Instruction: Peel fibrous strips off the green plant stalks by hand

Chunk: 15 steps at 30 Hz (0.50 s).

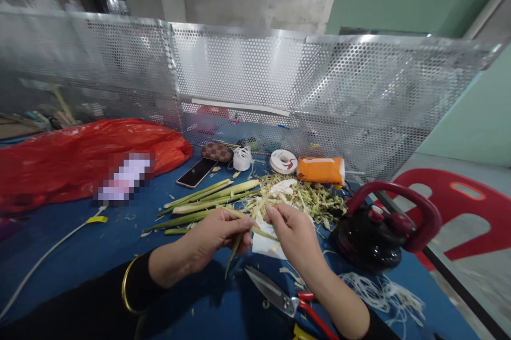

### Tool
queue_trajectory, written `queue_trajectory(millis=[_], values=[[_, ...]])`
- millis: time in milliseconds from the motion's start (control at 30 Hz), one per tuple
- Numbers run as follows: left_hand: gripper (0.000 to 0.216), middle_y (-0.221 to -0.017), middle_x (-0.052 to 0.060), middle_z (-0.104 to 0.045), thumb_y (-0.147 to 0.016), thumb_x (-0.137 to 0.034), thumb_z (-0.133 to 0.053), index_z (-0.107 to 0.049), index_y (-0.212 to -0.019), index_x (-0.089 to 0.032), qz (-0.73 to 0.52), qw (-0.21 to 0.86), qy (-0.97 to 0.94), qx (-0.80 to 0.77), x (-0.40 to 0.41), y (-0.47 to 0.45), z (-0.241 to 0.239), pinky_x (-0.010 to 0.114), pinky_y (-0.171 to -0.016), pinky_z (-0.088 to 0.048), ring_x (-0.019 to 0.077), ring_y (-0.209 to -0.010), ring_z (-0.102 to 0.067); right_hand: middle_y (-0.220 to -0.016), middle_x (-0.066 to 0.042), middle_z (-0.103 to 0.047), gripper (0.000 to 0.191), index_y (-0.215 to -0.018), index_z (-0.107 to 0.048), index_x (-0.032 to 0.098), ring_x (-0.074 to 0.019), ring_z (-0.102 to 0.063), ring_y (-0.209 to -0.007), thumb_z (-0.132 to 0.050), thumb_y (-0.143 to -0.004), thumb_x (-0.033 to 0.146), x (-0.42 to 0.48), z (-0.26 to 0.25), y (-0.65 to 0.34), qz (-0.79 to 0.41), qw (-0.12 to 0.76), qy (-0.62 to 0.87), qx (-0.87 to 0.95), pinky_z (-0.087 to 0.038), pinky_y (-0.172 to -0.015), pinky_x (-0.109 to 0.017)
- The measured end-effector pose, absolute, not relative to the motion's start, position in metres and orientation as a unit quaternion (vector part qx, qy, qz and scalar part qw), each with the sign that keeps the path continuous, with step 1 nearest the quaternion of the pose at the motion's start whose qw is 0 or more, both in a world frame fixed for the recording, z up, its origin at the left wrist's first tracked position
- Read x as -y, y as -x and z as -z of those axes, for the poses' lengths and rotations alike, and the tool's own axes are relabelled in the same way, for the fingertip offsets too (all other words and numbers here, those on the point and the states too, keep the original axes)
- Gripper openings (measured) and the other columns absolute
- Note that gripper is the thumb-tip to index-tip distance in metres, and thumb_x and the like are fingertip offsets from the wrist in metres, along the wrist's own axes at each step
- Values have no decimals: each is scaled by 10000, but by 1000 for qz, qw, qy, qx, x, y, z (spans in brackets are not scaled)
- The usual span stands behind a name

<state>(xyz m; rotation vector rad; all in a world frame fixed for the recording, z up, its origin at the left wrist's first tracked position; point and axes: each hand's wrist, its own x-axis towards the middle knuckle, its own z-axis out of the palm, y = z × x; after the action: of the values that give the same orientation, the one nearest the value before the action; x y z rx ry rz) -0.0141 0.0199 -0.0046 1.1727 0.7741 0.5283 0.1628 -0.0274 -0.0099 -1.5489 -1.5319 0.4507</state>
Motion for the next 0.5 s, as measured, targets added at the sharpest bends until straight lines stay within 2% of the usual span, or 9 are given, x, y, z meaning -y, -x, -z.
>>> queue_trajectory(millis=[100, 167, 300, 400, 500], values=[[290, -682, 38, -682, -670, -394, -770, -712, -720, -114, -301, 748, -483, -342, -23, 15, 0, 249, -665, -460, 112, -611, -599, -702, -44, -630, 258, -688, -590, 207, -203, -569, -705, -521, -891, 350, 38, -1, -165, 30, 437, 610, 660, -395, -706, -321], [276, -757, 46, -710, -609, -306, -826, -730, -792, -124, -337, 760, -452, -324, -24, 15, -3, 245, -728, -465, 121, -696, -624, -734, -50, -649, 213, -706, -587, 212, -208, -586, -740, -535, -893, 300, 45, -3, -158, 67, 446, 575, 683, -396, -750, -331], [280, -798, 70, -724, -590, -257, -838, -736, -809, -114, -362, 774, -430, -291, -18, 12, -4, 250, -746, -465, 147, -755, -640, -825, -53, -677, 145, -799, -645, 219, -209, -616, -782, -567, -883, 308, 51, 10, -134, -99, 426, 554, 708, -445, -703, -296], [253, -769, 75, -720, -599, -259, -830, -737, -776, -104, -363, 776, -434, -280, -12, 9, -1, 245, -734, -459, 152, -750, -637, -836, -52, -685, 178, -755, -649, 211, -213, -631, -821, -562, -878, 305, 47, 21, -123, -166, 454, 558, 674, -469, -752, -290], [212, -736, 72, -712, -617, -258, -813, -737, -732, -98, -366, 768, -446, -278, -11, 8, 1, 243, -751, -452, 146, -741, -624, -791, -44, -676, 236, -675, -613, 203, -200, -629, -778, -534, -878, 293, 45, 23, -120, -197, 489, 549, 649, -479, -749, -276]])
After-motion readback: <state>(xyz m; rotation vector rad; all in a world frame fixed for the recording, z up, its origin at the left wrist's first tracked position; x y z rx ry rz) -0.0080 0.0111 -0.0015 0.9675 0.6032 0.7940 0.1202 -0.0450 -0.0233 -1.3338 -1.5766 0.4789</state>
